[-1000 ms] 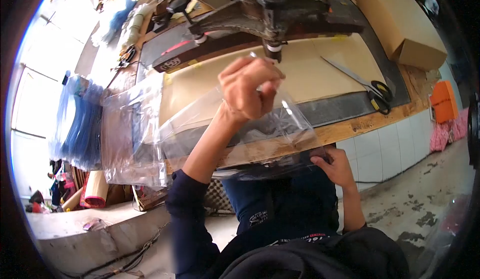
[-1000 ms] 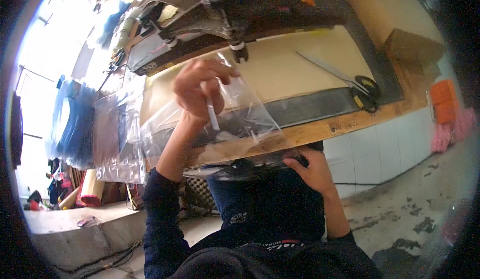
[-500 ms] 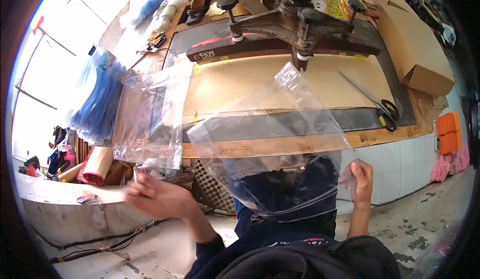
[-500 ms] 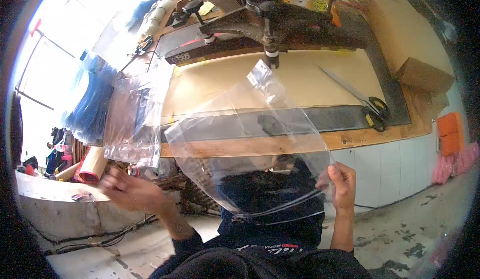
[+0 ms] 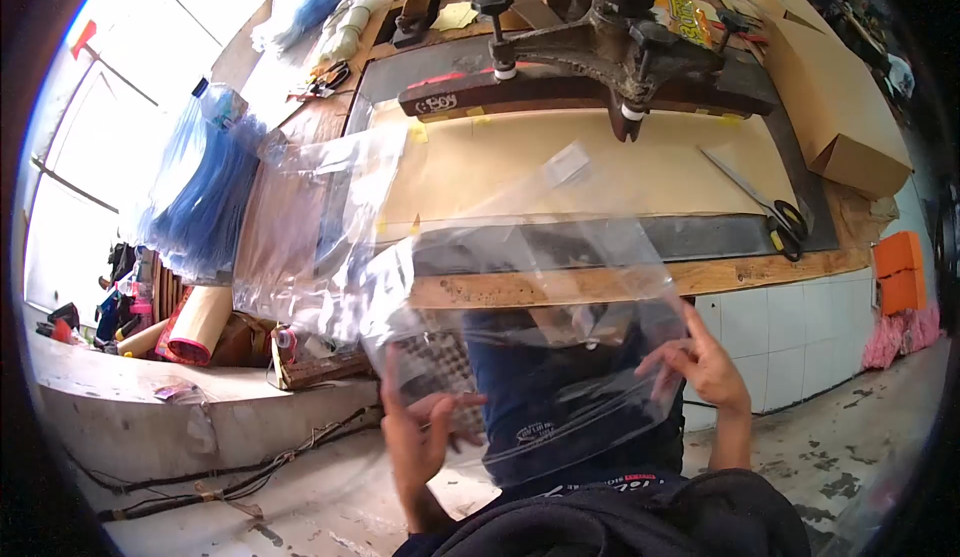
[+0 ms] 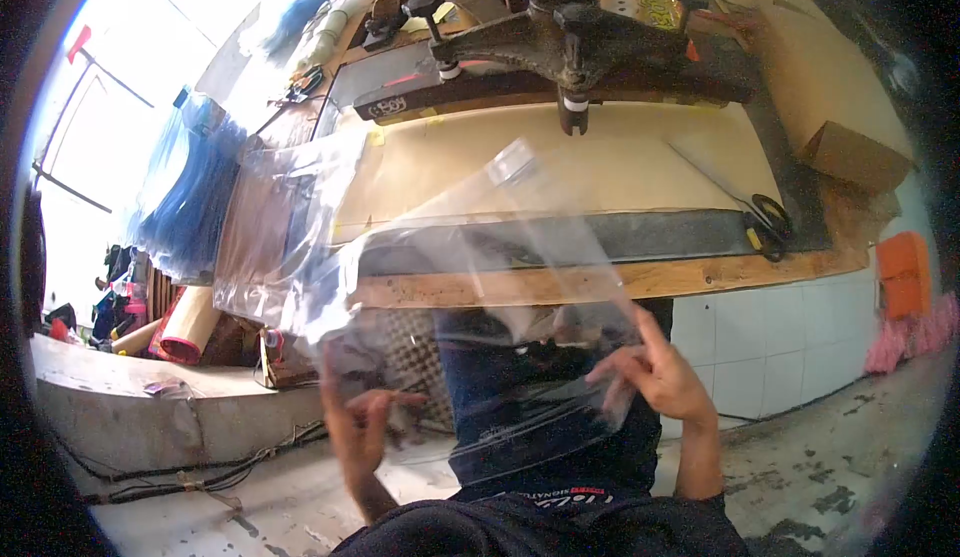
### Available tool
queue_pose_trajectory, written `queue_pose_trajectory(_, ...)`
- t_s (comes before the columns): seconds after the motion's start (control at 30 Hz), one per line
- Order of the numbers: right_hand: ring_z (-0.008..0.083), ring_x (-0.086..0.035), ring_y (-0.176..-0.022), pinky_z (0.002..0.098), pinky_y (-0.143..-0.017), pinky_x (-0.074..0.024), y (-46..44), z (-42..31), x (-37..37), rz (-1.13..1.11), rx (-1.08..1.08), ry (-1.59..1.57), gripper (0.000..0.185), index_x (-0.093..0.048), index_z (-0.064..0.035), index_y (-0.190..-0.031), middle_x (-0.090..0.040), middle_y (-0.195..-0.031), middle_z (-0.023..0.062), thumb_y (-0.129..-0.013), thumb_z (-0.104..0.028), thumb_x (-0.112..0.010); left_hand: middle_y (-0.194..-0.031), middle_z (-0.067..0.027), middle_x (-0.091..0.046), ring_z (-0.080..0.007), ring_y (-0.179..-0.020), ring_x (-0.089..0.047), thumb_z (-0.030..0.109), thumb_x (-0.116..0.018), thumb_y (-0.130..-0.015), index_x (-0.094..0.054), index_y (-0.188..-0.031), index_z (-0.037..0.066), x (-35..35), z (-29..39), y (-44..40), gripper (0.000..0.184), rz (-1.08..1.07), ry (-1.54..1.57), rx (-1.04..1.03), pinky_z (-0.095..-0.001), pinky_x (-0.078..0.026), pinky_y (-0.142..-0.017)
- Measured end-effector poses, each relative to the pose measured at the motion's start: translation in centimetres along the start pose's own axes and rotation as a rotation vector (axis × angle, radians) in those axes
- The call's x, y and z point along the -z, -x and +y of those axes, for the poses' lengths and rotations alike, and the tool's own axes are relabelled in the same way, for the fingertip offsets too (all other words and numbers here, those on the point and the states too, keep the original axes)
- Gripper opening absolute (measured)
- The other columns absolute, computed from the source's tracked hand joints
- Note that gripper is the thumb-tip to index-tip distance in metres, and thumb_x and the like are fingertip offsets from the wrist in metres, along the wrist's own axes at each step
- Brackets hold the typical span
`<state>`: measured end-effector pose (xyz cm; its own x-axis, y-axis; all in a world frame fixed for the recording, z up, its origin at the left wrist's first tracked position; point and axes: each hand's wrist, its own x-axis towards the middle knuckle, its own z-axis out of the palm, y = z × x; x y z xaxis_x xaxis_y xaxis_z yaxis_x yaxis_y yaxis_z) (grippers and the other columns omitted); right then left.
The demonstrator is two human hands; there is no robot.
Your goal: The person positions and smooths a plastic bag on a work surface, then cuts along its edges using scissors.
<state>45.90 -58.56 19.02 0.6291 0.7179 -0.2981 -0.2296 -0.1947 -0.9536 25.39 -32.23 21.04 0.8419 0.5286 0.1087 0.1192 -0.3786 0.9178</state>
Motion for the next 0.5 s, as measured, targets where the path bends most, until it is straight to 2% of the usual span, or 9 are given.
queue_pose_trajectory(0.1,0.0179,-0.066,-0.067,0.0281,-0.060,-0.0521,-0.3,-0.4,-1.6,-0.231,-0.075,0.023,0.061,-0.014,-0.0155,-0.146,-0.067,-0.091,0.0146,-0.095,-0.010,-0.046,-0.083,-0.0227,-0.067,-0.0206,-0.045,-0.061,0.000,-0.045,-0.091,0.001,-0.145,0.005,4.6,3.6,-0.3,0.071,0.032,-0.070,-0.107,-0.0280,-0.050,-0.046)
queue_pose_trajectory(0.13,0.0179,-0.066,-0.067,0.0281,-0.060,-0.0521,-0.5,-0.6,-2.0,-0.226,-0.069,0.024,0.061,-0.014,-0.0155,-0.146,-0.067,-0.091,0.0146,-0.095,-0.010,-0.046,-0.085,-0.0231,-0.067,-0.0211,-0.045,-0.060,0.000,-0.045,-0.090,0.001,-0.145,0.004,6.6,4.2,-0.5,0.071,0.023,-0.038,-0.161,-0.0306,-0.052,-0.048)
queue_pose_trajectory(0.17,0.0178,-0.066,-0.067,0.0282,-0.060,-0.0521,-0.9,-0.8,-2.3,-0.251,-0.046,0.100,0.059,-0.015,-0.0151,-0.146,-0.068,-0.092,0.0140,-0.096,-0.012,-0.045,-0.094,-0.0248,-0.064,-0.0212,-0.049,-0.062,0.003,-0.045,-0.091,-0.002,-0.145,0.003,9.0,3.0,-1.2,0.069,-0.045,0.127,-0.382,-0.0334,-0.054,-0.052)
queue_pose_trajectory(0.2,0.0177,-0.066,-0.067,0.0284,-0.060,-0.0520,-1.3,-1.0,-2.3,-0.276,-0.019,0.177,0.057,-0.017,-0.0147,-0.146,-0.068,-0.092,0.0133,-0.096,-0.014,-0.045,-0.103,-0.0253,-0.061,-0.0209,-0.054,-0.063,0.005,-0.045,-0.091,-0.006,-0.145,0.003,11.4,2.9,-2.6,0.067,0.033,-0.164,-0.697,-0.0353,-0.055,-0.056)
queue_pose_trajectory(0.23,0.0169,-0.066,-0.068,0.0280,-0.060,-0.0516,-1.8,-0.9,-2.4,-0.274,-0.011,0.212,0.054,-0.020,-0.0135,-0.145,-0.068,-0.092,0.0125,-0.096,-0.017,-0.044,-0.112,-0.0258,-0.057,-0.0205,-0.059,-0.064,0.008,-0.045,-0.091,-0.010,-0.145,0.003,13.8,2.8,-4.1,0.065,0.213,-0.443,-0.997,-0.0371,-0.057,-0.060)
queue_pose_trajectory(0.3,0.0165,-0.066,-0.068,0.0279,-0.060,-0.0514,-2.4,-0.7,-2.3,-0.262,0.016,0.247,0.053,-0.022,-0.0126,-0.144,-0.068,-0.091,0.0120,-0.097,-0.017,-0.044,-0.126,-0.0236,-0.049,-0.0168,-0.067,-0.063,0.014,-0.047,-0.090,-0.020,-0.145,0.007,15.3,7.8,-8.2,0.061,0.601,-0.796,-0.878,-0.0348,-0.057,-0.062)
queue_pose_trajectory(0.37,0.0162,-0.066,-0.068,0.0282,-0.061,-0.0513,-2.7,-1.1,-2.5,-0.228,0.015,0.280,0.047,-0.029,-0.0098,-0.141,-0.068,-0.090,0.0112,-0.097,-0.016,-0.044,-0.125,-0.0197,-0.051,-0.0124,-0.067,-0.061,0.017,-0.050,-0.088,-0.025,-0.145,0.013,16.8,11.2,-13.0,0.062,0.544,-0.536,-0.511,-0.0285,-0.053,-0.059)
queue_pose_trajectory(0.43,0.0162,-0.066,-0.068,0.0285,-0.061,-0.0515,-3.0,-1.1,-2.4,-0.213,0.029,0.287,0.046,-0.030,-0.0093,-0.140,-0.068,-0.089,0.0110,-0.096,-0.016,-0.044,-0.108,-0.0152,-0.061,-0.0097,-0.060,-0.056,0.020,-0.050,-0.086,-0.025,-0.145,0.014,20.9,13.9,-20.1,0.065,0.316,-0.698,-0.489,-0.0256,-0.049,-0.056)
queue_pose_trajectory(0.5,0.0162,-0.066,-0.068,0.0288,-0.062,-0.0517,-3.2,-1.0,-2.7,-0.198,0.036,0.286,0.045,-0.032,-0.0087,-0.139,-0.068,-0.089,0.0108,-0.096,-0.015,-0.045,-0.097,-0.0129,-0.066,-0.0100,-0.062,-0.056,0.023,-0.050,-0.085,-0.026,-0.145,0.012,25.2,15.6,-28.1,0.065,0.141,-0.764,-0.499,-0.0267,-0.050,-0.062)
